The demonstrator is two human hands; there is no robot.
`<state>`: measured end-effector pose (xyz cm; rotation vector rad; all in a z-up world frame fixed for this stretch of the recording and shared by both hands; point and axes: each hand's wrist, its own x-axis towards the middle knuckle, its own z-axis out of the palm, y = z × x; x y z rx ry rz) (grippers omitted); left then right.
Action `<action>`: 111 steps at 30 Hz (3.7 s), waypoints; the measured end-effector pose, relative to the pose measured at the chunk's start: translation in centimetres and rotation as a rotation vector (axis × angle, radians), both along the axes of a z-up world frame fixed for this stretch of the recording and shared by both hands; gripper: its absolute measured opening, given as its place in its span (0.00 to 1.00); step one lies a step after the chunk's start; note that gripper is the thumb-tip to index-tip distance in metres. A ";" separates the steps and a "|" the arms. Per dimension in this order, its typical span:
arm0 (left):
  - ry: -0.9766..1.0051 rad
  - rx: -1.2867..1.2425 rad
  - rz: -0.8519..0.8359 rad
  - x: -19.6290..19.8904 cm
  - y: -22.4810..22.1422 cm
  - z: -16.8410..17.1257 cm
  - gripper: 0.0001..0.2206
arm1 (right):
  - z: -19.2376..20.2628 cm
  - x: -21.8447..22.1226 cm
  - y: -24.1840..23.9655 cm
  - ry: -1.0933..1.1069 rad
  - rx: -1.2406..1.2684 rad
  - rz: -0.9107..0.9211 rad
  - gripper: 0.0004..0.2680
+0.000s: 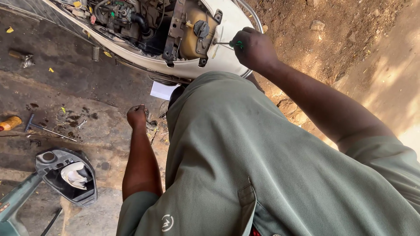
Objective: Removing the seat and unscrewing components to access internal parts of a scooter for repair.
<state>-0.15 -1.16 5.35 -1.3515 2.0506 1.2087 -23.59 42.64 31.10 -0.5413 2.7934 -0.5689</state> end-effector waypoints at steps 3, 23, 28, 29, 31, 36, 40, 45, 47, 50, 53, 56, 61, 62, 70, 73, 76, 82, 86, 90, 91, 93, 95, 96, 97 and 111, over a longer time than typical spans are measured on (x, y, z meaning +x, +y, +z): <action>-0.004 0.004 0.008 0.1 0.1 -0.4 0.10 | 0.3 0.0 -0.1 0.006 -0.026 0.017 0.02; -0.033 -0.052 -0.062 0.3 1.1 -1.2 0.11 | -0.2 -0.1 -1.2 0.045 0.143 0.238 0.05; -0.045 -0.035 -0.050 0.7 1.1 -1.4 0.11 | 0.7 -0.4 -1.4 0.031 0.254 0.148 0.09; -0.055 -0.037 -0.059 0.8 1.1 -1.5 0.11 | 1.3 -0.4 -1.5 0.003 0.293 0.155 0.12; -0.058 -0.039 -0.057 0.7 1.1 -1.1 0.11 | 1.5 -0.2 -1.4 0.083 0.260 0.202 0.12; -0.077 -0.039 -0.063 0.0 1.4 -0.7 0.11 | 1.5 -0.3 -1.3 0.083 0.346 0.220 0.10; -0.045 -0.038 -0.074 -0.1 1.4 -1.2 0.11 | 2.4 -1.0 -2.1 -0.163 0.527 0.064 0.15; -0.009 -0.003 -0.040 -0.8 1.7 -0.9 0.10 | 1.3 -0.5 -0.7 0.109 0.397 0.250 0.13; -0.021 -0.025 -0.051 -1.0 1.7 -0.4 0.10 | 1.7 -0.5 -1.0 0.129 0.384 0.282 0.09; -0.067 -0.017 -0.070 -0.9 1.7 0.0 0.10 | 3.5 -0.7 -2.8 -0.135 0.333 0.116 0.11; -0.055 -0.023 -0.060 -0.3 1.6 -0.6 0.10 | 2.9 -0.7 -2.8 -0.177 0.399 0.099 0.10; -0.064 -0.021 -0.099 -0.3 1.6 -0.3 0.10 | 1.5 -0.5 -1.9 0.025 0.294 0.238 0.06; -0.048 -0.034 -0.083 -0.7 1.6 -1.1 0.10 | 2.0 -0.5 -1.5 0.206 0.205 0.364 0.03; -0.035 -0.045 -0.078 -0.9 1.6 -1.3 0.09 | 2.3 -0.6 -1.8 0.189 0.170 0.350 0.04; 0.062 0.014 -0.077 -4.3 3.6 0.3 0.09 | 1.6 -0.1 -1.8 -0.030 0.272 0.151 0.10; 0.192 0.211 -0.069 -7.7 7.4 1.0 0.06 | 1.4 0.1 -1.5 -0.006 0.175 0.159 0.09; 0.349 0.398 -0.216 -11.6 12.7 1.4 0.07 | 2.2 0.4 -1.8 -0.025 0.175 0.142 0.08; 0.478 0.574 -0.467 -17.3 22.6 4.2 0.26 | 3.2 0.9 -2.2 -0.030 0.143 0.131 0.07; 0.560 0.216 -0.520 -17.0 26.4 0.6 0.25 | 2.9 1.1 -2.2 -0.068 0.069 0.044 0.07; 0.435 0.321 -0.499 -16.7 26.4 1.6 0.25 | 2.5 0.9 -2.2 -0.068 0.159 0.006 0.08; 0.459 0.297 -0.510 -16.8 26.4 1.8 0.26 | 2.4 0.7 -2.2 -0.056 0.149 0.023 0.08; 0.481 0.273 -0.512 -16.9 26.3 2.4 0.26 | 2.5 0.5 -2.2 -0.047 0.140 0.047 0.07; 0.403 0.341 -0.510 -17.2 26.0 2.9 0.23 | 2.6 0.2 -2.6 -0.054 0.141 0.027 0.07; 0.402 0.338 -0.502 -17.2 26.1 2.9 0.23 | 2.7 0.1 -2.5 -0.055 0.139 0.036 0.07; 0.429 0.319 -0.502 -17.3 25.9 2.8 0.23 | 2.6 -0.1 -2.6 -0.053 0.144 0.020 0.08; 0.462 0.342 -0.531 -17.0 25.0 4.0 0.19 | 1.8 -0.8 -1.1 -0.158 -0.052 0.090 0.06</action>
